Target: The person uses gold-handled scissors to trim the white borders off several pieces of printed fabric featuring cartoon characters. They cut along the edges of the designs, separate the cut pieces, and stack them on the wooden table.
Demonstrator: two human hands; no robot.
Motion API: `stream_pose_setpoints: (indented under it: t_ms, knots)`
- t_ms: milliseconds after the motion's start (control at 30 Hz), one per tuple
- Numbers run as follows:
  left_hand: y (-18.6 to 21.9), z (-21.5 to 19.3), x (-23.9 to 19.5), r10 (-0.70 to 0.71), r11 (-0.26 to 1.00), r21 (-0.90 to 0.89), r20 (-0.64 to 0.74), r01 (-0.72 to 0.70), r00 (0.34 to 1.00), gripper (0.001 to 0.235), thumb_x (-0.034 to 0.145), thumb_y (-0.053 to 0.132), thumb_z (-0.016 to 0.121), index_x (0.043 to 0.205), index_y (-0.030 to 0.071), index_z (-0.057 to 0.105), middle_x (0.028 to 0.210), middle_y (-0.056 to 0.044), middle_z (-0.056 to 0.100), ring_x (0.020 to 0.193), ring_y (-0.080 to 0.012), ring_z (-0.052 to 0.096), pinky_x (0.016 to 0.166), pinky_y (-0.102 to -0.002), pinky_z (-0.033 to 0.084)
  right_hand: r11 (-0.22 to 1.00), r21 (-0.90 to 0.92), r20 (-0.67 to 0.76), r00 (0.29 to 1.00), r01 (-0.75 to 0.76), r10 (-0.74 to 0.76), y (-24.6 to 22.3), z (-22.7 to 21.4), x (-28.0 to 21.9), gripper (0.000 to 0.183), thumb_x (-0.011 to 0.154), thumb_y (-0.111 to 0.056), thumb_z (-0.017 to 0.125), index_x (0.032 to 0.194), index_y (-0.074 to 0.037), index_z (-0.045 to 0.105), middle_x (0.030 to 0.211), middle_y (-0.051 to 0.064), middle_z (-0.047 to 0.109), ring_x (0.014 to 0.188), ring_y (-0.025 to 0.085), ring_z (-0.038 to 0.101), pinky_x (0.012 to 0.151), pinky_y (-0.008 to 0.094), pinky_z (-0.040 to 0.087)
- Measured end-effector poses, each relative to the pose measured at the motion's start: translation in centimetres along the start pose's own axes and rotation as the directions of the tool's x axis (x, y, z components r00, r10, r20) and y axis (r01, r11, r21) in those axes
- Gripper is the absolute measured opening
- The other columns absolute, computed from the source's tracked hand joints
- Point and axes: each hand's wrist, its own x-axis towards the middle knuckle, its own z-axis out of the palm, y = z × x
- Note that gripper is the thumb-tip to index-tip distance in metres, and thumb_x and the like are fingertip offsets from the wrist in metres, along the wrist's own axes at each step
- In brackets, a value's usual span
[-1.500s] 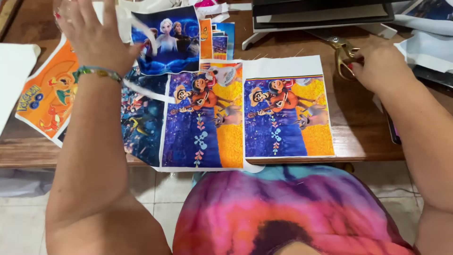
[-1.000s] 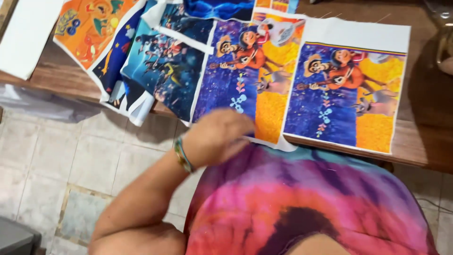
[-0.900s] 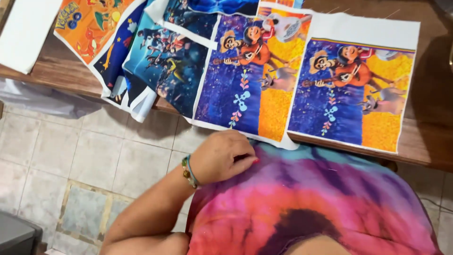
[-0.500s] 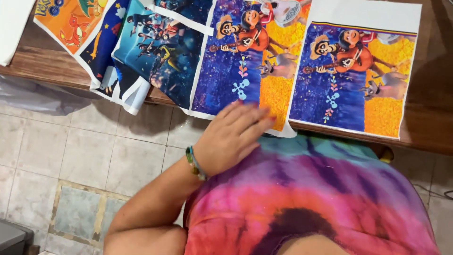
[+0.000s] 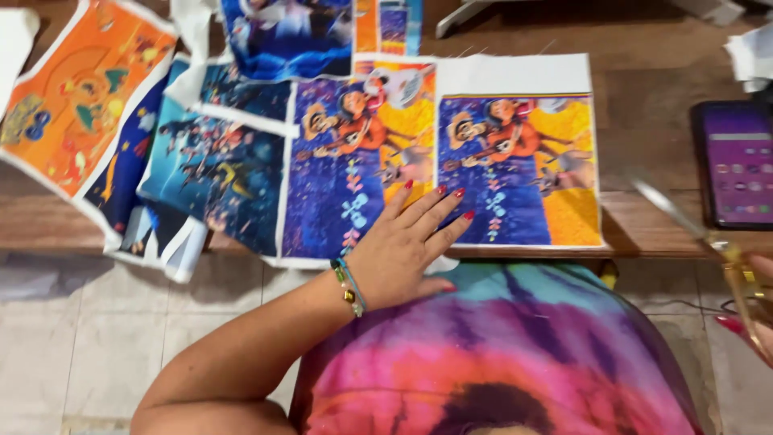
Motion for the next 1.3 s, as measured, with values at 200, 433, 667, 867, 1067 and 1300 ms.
stream_pose_setpoints:
  t_ms: [200,433,667,867,1067,1300]
  knots:
    - [2.4,2.6,5.5,-0.004,0.999,0.043,-0.097,0.009,0.995,0.094,0.084,0.073,0.063,0.155,0.015,0.045,0.163,-0.009,0.043,0.15,-0.029,0.041,0.124,-0.053,0.027,0.794,-0.257,0.442,0.798,0.551,-0.411,-7.4,0.9,-2.1,0.097,0.066,-0.004,0.08,0.159,-0.012,0.052,0.066,0.007,0.075,0.052,0.01,0.06,0.05,0.022,0.046]
    - [-0.2,0.4,1.2,0.171,0.983,-0.07,0.01,-0.17,0.985,0.058,0.103,0.041,0.049,0.157,0.018,0.043,0.165,-0.008,0.04,0.15,-0.0297,0.039,0.124,-0.052,0.023,0.975,-0.169,0.52,0.853,0.144,-0.036,-0.6,-7.4,3.9,0.086,0.072,0.001,0.077,0.156,-0.006,0.056,0.077,0.016,0.055,0.068,0.025,0.05,0.06,0.034,0.038]
    - [1.7,-1.7,3.1,-0.035,0.987,-0.161,-0.068,0.024,0.997,0.058,0.094,0.047,0.065,0.143,0.017,0.056,0.148,-0.01,0.057,0.138,-0.0315,0.05,0.117,-0.054,0.032,0.976,-0.163,0.766,0.642,0.147,0.031,0.8,-9.8,8.6,0.094,0.072,-0.014,0.087,0.155,-0.002,0.046,0.076,0.013,0.062,0.056,0.018,0.06,0.046,0.029,0.049]
    - [2.0,1.8,4.8,-0.082,0.995,0.048,-0.014,0.082,0.997,0.076,0.088,0.066,0.058,0.152,0.026,0.049,0.162,-0.011,0.042,0.151,-0.0347,0.034,0.12,-0.063,0.022,0.976,-0.204,0.881,0.449,0.076,0.149,-5.2,-7.0,8.4,0.085,0.075,-0.025,0.095,0.145,0.006,0.058,0.071,0.01,0.066,0.056,0.017,0.064,0.05,0.03,0.049]
    - [1.5,2.6,3.4,-0.002,0.999,0.039,0.014,0.002,1.0,0.059,0.097,0.043,0.051,0.155,0.03,0.046,0.163,-0.007,0.041,0.152,-0.0335,0.033,0.122,-0.06,0.02,0.955,-0.295,0.876,0.411,0.043,0.252,-9.4,-3.9,7.5,0.09,0.071,-0.041,0.096,0.142,0.006,0.068,0.068,0.009,0.068,0.059,0.018,0.064,0.057,0.03,0.048]
    - [2.8,2.5,2.8,-0.066,0.996,0.063,0.021,0.065,0.998,0.061,0.096,0.024,0.042,0.156,0.033,0.043,0.163,-0.008,0.041,0.149,-0.0339,0.039,0.121,-0.064,0.022,0.91,-0.38,0.924,-0.11,-0.166,0.365,-4.9,-4.8,11.6,0.144,0.067,-0.093,0.083,0.148,0.016,0.035,0.089,0.019,0.073,0.075,0.023,0.077,0.068,0.039,0.07]
